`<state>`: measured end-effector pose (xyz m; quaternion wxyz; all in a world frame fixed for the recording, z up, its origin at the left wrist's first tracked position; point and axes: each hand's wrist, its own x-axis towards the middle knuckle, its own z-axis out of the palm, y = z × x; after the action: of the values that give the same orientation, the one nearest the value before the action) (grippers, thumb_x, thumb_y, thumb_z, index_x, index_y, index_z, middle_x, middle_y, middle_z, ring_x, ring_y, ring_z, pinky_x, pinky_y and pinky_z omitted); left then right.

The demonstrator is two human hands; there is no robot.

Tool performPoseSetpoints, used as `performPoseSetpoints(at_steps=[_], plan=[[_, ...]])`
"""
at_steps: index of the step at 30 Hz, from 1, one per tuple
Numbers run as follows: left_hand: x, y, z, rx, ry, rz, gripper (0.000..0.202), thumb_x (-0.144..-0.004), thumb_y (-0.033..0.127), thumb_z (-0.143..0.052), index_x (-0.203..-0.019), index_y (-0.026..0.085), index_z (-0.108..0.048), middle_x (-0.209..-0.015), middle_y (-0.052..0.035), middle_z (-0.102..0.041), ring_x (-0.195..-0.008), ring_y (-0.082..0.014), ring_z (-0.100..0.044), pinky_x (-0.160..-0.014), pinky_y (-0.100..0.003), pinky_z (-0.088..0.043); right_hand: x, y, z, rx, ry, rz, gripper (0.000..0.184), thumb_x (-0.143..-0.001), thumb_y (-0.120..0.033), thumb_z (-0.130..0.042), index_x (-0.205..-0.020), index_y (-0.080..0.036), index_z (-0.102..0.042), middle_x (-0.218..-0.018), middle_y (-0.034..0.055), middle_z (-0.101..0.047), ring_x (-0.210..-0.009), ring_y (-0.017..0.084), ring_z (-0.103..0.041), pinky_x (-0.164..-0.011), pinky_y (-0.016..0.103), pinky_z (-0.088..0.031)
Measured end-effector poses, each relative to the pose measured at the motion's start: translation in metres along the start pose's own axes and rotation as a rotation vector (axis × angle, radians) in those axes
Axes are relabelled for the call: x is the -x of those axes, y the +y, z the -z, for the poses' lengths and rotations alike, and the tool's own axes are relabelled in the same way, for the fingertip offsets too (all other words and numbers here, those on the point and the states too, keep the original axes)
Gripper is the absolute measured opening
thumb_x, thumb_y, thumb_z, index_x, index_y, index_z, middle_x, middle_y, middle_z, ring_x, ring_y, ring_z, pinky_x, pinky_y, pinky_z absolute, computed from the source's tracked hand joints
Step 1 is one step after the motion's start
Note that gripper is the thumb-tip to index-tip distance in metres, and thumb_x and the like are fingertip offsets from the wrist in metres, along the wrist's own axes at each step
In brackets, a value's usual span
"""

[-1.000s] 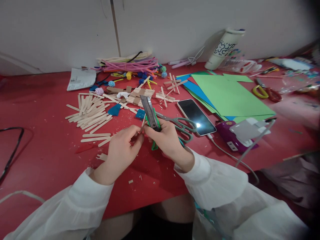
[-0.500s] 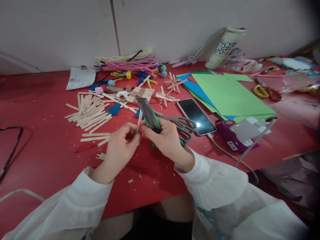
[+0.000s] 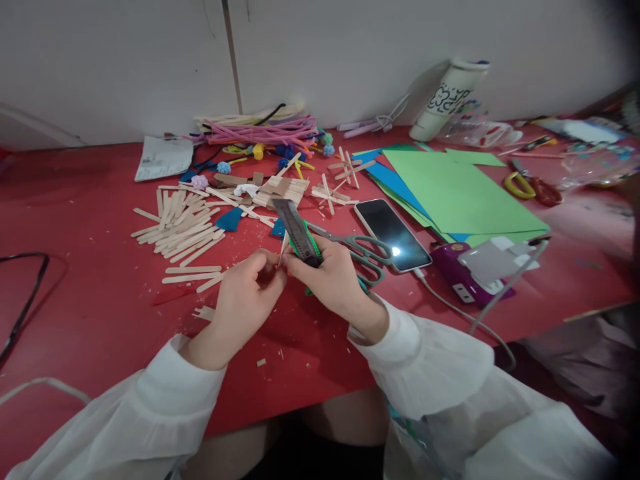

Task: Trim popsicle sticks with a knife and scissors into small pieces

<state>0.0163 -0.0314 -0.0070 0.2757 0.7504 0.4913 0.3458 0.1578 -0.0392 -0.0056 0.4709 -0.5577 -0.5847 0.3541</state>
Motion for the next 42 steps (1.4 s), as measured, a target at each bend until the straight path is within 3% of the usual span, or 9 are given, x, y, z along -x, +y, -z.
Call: performPoseSetpoints(at_steps=[6,16,22,29,35,42], plan=[[-0.001,-0.003,0.000,0.124,-0.025,0.027,0.011,-0.078,0.026,-0.053,-0.073,0.017,-0.056,-0.063,0.0025,-0.057,-0.057,-0.0098,-0.050,-0.056,-0.022,-0.040,-0.001,0.001,0.000,-0.003,-0.022,0.007,0.012,-0.072,-0.027,-0.058,-0.068,-0.017,-0.053,-0.057,-0.0054,-0.046,-0.050,0.007,-0.039,-0.049,0.020,-0.035],[-0.002,-0.007,-0.001,0.208,-0.019,0.060,0.009,-0.077,0.025,-0.053,-0.075,0.017,-0.058,-0.066,0.0020,-0.060,-0.058,-0.0100,-0.052,-0.057,-0.022,-0.041,-0.001,0.004,0.000,-0.006,-0.025,0.018,0.012,-0.075,-0.028,-0.058,-0.073,-0.015,-0.058,-0.062,-0.0024,-0.055,-0.057,0.009,-0.048,-0.055,0.022,-0.040],[-0.003,-0.006,0.002,0.117,0.021,0.064,0.009,-0.077,0.025,-0.053,-0.072,0.017,-0.057,-0.060,0.0036,-0.056,-0.055,-0.0092,-0.049,-0.054,-0.021,-0.039,-0.002,0.007,-0.001,0.024,0.068,0.071,0.014,-0.075,-0.029,-0.060,-0.077,-0.016,-0.060,-0.062,-0.0035,-0.054,-0.056,0.009,-0.048,-0.054,0.022,-0.040],[-0.003,-0.003,0.003,-0.030,0.017,0.001,0.011,-0.077,0.025,-0.052,-0.073,0.018,-0.059,-0.063,0.0013,-0.061,-0.056,-0.0112,-0.053,-0.056,-0.023,-0.040,-0.002,0.011,-0.001,0.114,0.045,0.128,0.014,-0.076,-0.030,-0.062,-0.081,-0.017,-0.060,-0.071,-0.0007,-0.061,-0.065,0.012,-0.056,-0.062,0.023,-0.042],[-0.004,-0.005,0.003,-0.190,0.007,-0.061,0.010,-0.075,0.022,-0.051,-0.067,0.018,-0.056,-0.066,-0.0018,-0.063,-0.059,-0.0136,-0.055,-0.057,-0.025,-0.040,-0.002,0.012,0.001,0.237,0.046,0.144,0.015,-0.078,-0.031,-0.060,-0.074,-0.017,-0.058,-0.066,-0.0009,-0.056,-0.062,0.012,-0.051,-0.058,0.023,-0.038],[-0.003,-0.004,0.004,-0.010,-0.040,-0.051,0.013,-0.079,0.025,-0.051,-0.069,0.018,-0.057,-0.059,0.0031,-0.053,-0.053,-0.0092,-0.046,-0.053,-0.022,-0.037,-0.002,0.007,0.004,0.222,0.033,0.243,0.011,-0.078,-0.027,-0.057,-0.072,-0.018,-0.057,-0.064,-0.0025,-0.054,-0.058,0.010,-0.047,-0.056,0.022,-0.036]])
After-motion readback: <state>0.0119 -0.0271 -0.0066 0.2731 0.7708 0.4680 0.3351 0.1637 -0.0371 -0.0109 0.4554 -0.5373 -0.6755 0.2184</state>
